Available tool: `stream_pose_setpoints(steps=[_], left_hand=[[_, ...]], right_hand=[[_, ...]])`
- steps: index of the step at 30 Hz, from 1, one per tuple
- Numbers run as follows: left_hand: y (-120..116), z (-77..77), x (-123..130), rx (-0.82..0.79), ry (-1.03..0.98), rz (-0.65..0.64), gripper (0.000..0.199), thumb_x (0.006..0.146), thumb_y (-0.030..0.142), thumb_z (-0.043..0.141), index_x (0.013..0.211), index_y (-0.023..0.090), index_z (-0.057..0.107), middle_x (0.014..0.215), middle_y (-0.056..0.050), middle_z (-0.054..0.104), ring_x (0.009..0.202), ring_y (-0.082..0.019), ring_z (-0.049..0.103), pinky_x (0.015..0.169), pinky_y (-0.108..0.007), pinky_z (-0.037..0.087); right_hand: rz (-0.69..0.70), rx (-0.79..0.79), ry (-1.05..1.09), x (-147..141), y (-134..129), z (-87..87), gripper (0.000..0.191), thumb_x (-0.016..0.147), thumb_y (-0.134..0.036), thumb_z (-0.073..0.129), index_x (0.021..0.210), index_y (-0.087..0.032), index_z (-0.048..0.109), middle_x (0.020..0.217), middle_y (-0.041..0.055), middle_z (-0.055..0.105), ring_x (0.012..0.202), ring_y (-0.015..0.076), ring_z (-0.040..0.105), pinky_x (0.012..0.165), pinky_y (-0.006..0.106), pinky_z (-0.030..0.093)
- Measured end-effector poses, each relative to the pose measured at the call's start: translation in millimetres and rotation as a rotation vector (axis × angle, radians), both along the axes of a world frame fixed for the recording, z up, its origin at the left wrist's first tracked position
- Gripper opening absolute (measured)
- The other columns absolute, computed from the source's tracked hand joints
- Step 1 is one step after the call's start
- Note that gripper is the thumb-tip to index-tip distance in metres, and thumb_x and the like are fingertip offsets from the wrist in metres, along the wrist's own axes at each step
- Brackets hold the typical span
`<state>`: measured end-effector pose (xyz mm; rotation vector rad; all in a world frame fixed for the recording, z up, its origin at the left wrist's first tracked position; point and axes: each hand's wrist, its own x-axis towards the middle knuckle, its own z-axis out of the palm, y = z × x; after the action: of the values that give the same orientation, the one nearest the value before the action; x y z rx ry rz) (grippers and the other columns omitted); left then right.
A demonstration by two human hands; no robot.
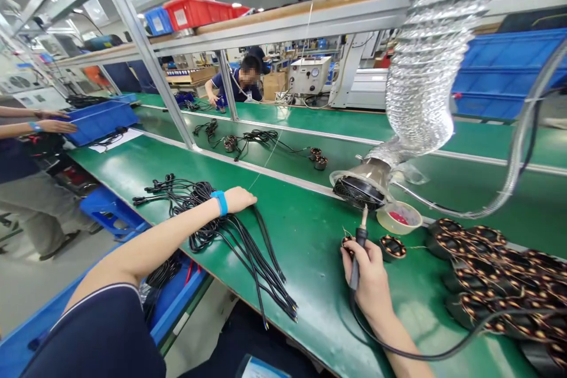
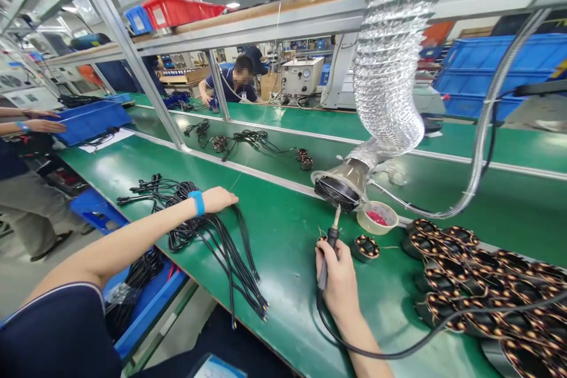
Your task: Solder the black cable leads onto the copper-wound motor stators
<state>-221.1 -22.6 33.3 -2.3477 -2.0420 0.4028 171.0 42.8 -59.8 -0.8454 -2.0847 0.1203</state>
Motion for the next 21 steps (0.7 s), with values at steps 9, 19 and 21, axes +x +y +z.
stream_pose_setpoints(steps=[9,19,21], left_hand=[[71.8,31.7,38.7,0.170,-0.017,-0.073,0.022,0.096,0.021,0.046,0.106,0.017,0.066,0.097,-0.014,0.073,0.095,-0.026,0.068,0.080,-0.034,0.047],[50.7,-14.4,135.1,0.147,-0.297,-0.275,0.032,0.087,0.016,0.056,0.118,0.018,0.066,0.112,-0.010,0.069,0.091,-0.022,0.069,0.080,-0.031,0.050],[43.3,-16.5,155.4,0.150,-0.580,-0.245,0.025,0.091,0.026,0.054,0.109,0.018,0.070,0.106,-0.007,0.071,0.090,-0.020,0.067,0.081,-0.028,0.049]], right_hand=[[0.021,-0.040,0.040,-2.5,-9.7,3.2,0.018,0.097,-0.028,0.051,0.111,-0.021,0.061,0.110,0.0100,0.053,0.093,0.0205,0.062,0.079,0.033,0.055],[0.040,-0.133,0.099,25.0,-47.6,4.5,0.020,0.093,-0.018,0.056,0.113,-0.023,0.056,0.110,0.0069,0.052,0.095,0.0171,0.062,0.086,0.032,0.055],[-0.046,-0.118,0.098,26.6,-54.1,5.3,0.026,0.089,-0.021,0.064,0.113,-0.024,0.056,0.112,0.0077,0.053,0.102,0.0215,0.060,0.090,0.038,0.054]])
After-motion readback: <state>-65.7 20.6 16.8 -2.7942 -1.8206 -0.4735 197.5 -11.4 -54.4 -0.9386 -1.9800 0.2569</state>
